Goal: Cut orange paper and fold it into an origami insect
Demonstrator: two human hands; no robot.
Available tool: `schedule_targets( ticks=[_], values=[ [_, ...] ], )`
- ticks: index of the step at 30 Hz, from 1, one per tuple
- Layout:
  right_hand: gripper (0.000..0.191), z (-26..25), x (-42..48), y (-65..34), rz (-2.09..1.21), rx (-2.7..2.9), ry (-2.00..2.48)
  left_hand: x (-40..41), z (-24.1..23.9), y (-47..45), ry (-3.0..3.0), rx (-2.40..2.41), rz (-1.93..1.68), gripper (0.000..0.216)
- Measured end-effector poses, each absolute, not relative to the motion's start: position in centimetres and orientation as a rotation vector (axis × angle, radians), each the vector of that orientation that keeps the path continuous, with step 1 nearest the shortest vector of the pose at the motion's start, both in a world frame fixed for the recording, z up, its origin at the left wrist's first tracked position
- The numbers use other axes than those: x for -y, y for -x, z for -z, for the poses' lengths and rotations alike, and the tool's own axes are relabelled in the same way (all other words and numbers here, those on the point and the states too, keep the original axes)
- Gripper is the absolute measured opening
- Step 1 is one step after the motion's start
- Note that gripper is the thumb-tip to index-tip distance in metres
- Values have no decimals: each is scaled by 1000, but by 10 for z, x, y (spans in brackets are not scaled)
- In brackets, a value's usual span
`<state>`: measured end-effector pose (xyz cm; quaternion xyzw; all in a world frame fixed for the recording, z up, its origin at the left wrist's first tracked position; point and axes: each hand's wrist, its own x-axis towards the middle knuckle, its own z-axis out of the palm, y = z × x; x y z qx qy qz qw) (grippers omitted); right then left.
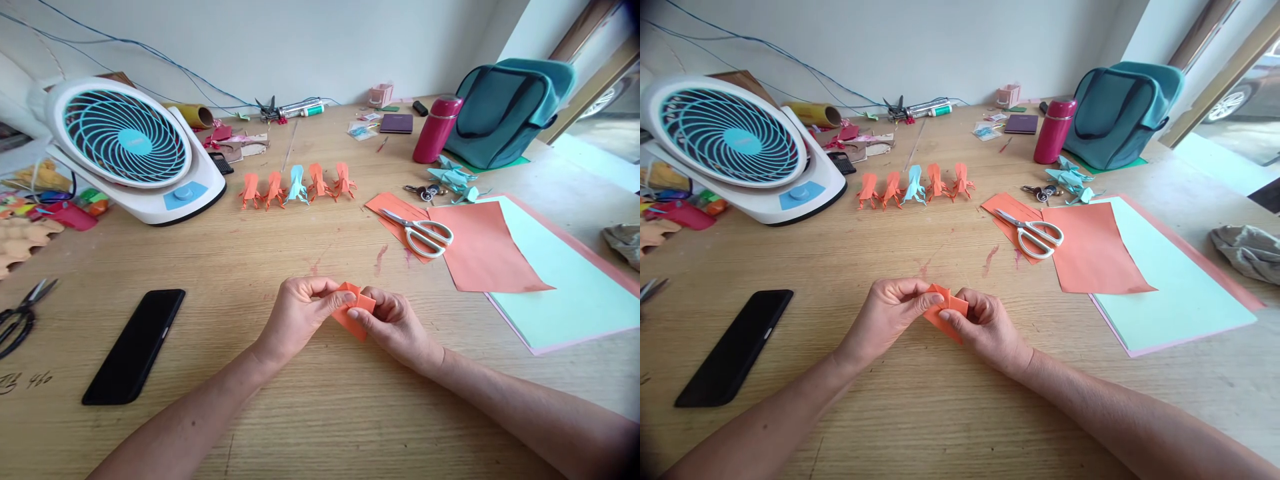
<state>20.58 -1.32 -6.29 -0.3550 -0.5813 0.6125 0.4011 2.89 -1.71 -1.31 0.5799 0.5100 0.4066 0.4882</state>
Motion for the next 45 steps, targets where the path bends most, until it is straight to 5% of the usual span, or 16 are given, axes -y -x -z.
schedule_targets(
  ticks=[4, 13, 26, 45],
  values=[
    [41, 65, 14, -206, -1590, 1459, 910, 14, 12, -26, -1451, -1215, -986, 33],
    [42, 65, 14, -205, -1539, 1516, 1010, 16, 16, -35, -1503, -1245, -908, 10],
    [40, 64, 15, -206, -1490, 1585, 1005, 18, 19, -38, -1392, -1219, -960, 7],
    [34, 69, 17, -207, -1450, 1635, 989, 22, 24, -42, -1369, -1170, -1073, 17]
  ],
)
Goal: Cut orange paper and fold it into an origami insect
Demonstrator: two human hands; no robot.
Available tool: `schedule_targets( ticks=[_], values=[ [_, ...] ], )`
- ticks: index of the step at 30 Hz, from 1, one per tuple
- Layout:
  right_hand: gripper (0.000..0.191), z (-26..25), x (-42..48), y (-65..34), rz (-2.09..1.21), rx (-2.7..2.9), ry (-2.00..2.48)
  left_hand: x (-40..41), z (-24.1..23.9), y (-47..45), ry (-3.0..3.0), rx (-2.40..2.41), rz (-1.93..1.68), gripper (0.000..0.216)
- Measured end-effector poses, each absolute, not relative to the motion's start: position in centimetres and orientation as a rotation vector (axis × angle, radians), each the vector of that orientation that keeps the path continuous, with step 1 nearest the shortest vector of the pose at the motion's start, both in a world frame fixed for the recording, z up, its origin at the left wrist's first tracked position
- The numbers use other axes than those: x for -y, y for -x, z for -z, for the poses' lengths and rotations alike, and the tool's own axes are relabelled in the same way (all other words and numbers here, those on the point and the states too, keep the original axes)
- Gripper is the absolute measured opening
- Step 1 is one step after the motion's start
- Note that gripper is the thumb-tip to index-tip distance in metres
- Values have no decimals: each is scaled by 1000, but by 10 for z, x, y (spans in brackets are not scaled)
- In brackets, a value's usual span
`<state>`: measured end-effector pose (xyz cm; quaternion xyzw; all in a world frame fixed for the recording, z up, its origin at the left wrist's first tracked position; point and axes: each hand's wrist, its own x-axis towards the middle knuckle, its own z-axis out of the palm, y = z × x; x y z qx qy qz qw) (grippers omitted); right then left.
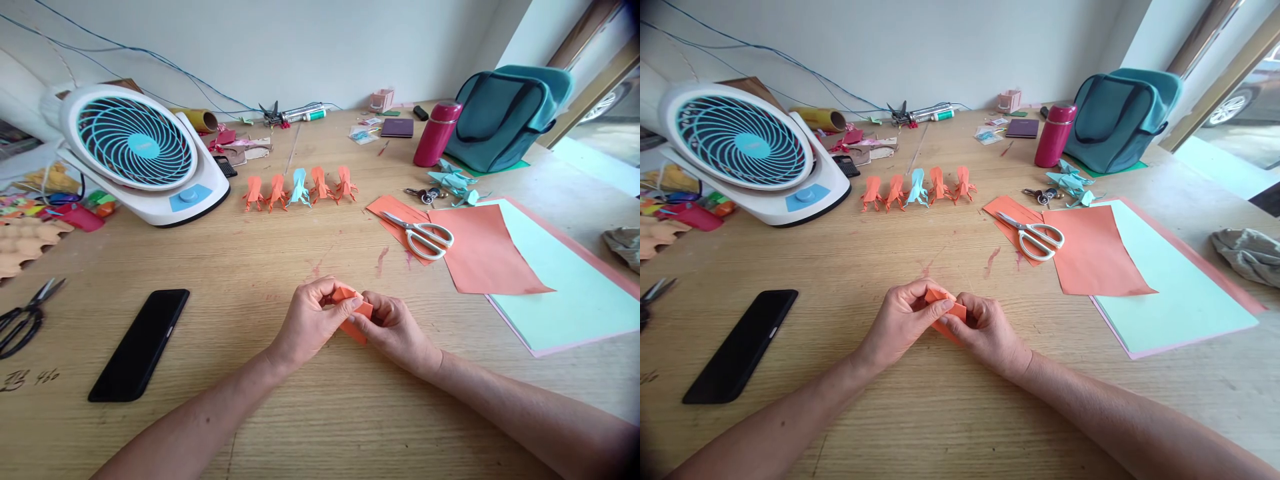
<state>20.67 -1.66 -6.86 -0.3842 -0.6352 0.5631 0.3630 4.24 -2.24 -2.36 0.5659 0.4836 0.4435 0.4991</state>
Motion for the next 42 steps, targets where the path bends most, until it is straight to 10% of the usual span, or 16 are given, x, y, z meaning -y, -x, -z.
schedule_targets(
  ticks=[42],
  values=[
    [44, 58, 12, -204, -1534, 1433, 966, 23, 37, -45, -1349, -1281, -1188, 27]
  ],
)
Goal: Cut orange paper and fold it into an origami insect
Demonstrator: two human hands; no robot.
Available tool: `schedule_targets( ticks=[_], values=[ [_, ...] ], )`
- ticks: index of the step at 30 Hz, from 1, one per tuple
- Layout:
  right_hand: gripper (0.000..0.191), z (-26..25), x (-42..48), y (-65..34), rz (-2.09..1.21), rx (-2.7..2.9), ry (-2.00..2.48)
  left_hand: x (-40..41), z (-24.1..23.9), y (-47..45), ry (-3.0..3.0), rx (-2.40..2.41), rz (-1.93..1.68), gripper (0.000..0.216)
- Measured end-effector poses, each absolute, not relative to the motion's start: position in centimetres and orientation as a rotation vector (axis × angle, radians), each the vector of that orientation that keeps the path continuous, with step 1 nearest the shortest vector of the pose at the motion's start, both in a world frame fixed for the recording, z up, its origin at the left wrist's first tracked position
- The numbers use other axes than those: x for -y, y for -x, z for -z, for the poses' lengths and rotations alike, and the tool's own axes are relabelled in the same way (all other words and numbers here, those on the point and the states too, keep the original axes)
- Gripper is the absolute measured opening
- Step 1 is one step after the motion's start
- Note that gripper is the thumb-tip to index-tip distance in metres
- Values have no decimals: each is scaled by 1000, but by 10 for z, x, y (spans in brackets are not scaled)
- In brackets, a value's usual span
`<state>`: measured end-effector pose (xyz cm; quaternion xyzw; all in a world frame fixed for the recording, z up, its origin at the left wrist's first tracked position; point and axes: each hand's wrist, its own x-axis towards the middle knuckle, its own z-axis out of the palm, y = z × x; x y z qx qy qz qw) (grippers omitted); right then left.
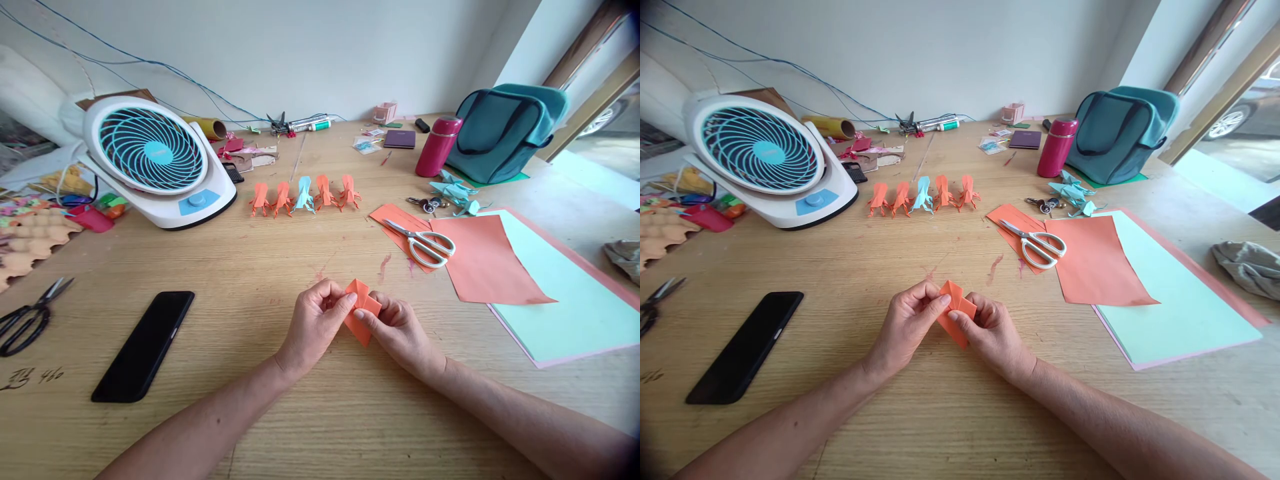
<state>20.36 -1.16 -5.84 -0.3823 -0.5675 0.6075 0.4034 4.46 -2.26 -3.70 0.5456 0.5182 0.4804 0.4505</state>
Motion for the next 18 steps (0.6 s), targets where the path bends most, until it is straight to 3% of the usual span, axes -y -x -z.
schedule_targets(
  ticks=[11, 18],
  values=[
    [41, 63, 13, -205, -1544, 1483, 932, 25, 29, -43, -1391, -1270, -1234, 35],
    [41, 60, 11, -206, -1565, 1387, 910, 24, 31, -46, -1301, -1178, -1120, 25]
  ],
)
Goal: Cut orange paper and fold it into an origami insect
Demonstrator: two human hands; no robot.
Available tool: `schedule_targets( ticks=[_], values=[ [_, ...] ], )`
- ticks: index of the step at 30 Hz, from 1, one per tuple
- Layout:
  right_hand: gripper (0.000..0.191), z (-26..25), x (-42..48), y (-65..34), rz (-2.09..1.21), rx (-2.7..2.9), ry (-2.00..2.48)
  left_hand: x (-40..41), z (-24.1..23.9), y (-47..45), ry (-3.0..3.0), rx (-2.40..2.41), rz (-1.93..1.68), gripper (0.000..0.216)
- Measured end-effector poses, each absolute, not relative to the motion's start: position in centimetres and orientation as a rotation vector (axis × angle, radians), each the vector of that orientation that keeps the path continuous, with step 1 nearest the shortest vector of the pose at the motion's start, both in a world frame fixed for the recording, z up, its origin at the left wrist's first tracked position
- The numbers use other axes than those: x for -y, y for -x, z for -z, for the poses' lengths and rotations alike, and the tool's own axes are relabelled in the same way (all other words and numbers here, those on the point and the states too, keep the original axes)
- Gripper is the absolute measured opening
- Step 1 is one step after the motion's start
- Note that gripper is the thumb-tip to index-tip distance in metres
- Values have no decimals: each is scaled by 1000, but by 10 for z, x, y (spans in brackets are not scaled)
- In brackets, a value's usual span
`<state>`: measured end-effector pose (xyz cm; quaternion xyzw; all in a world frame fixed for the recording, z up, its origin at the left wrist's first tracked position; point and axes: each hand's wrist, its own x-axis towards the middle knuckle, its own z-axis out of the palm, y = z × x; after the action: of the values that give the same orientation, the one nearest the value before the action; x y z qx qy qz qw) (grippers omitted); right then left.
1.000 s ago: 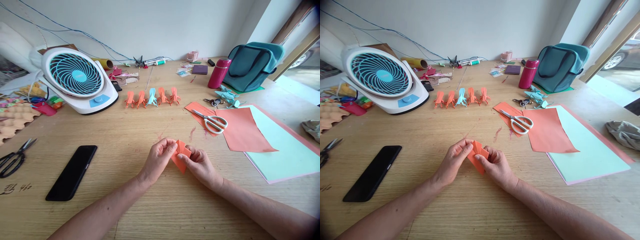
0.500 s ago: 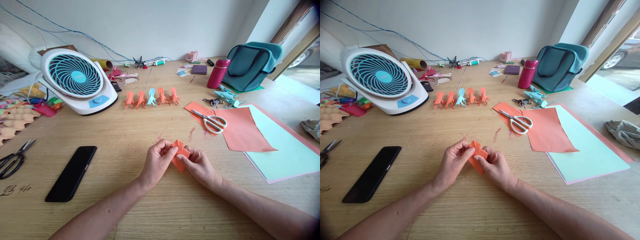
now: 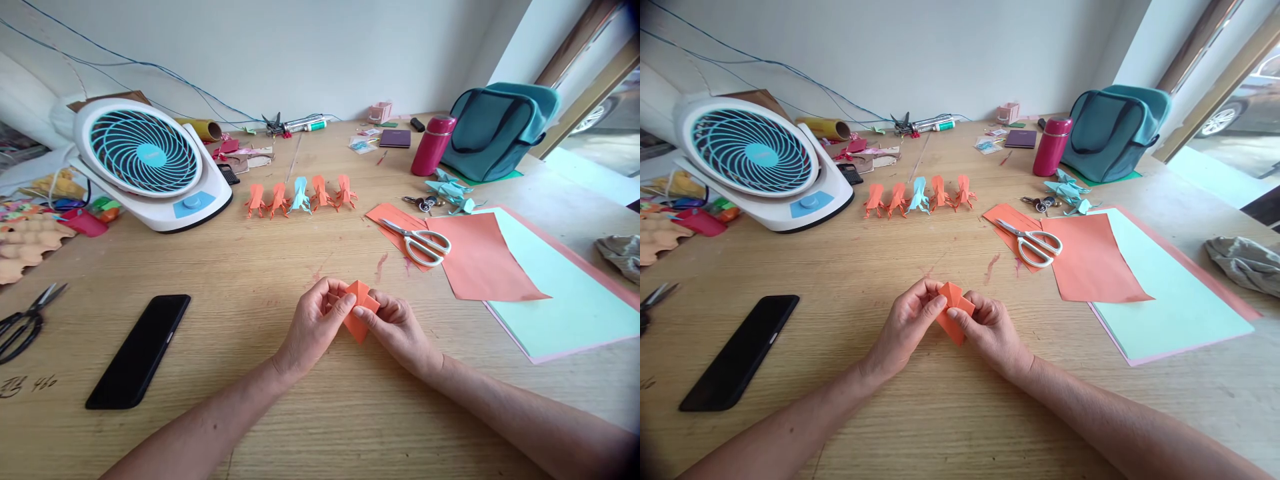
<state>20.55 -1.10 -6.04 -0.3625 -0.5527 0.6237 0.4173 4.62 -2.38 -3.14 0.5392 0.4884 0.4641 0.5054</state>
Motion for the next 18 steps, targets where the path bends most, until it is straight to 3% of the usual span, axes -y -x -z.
schedule_targets(
  ticks=[18],
  values=[
    [29, 63, 4, -210, -1532, 1269, 884, 24, 54, -49, -1152, -1157, -1008, 34]
  ],
)
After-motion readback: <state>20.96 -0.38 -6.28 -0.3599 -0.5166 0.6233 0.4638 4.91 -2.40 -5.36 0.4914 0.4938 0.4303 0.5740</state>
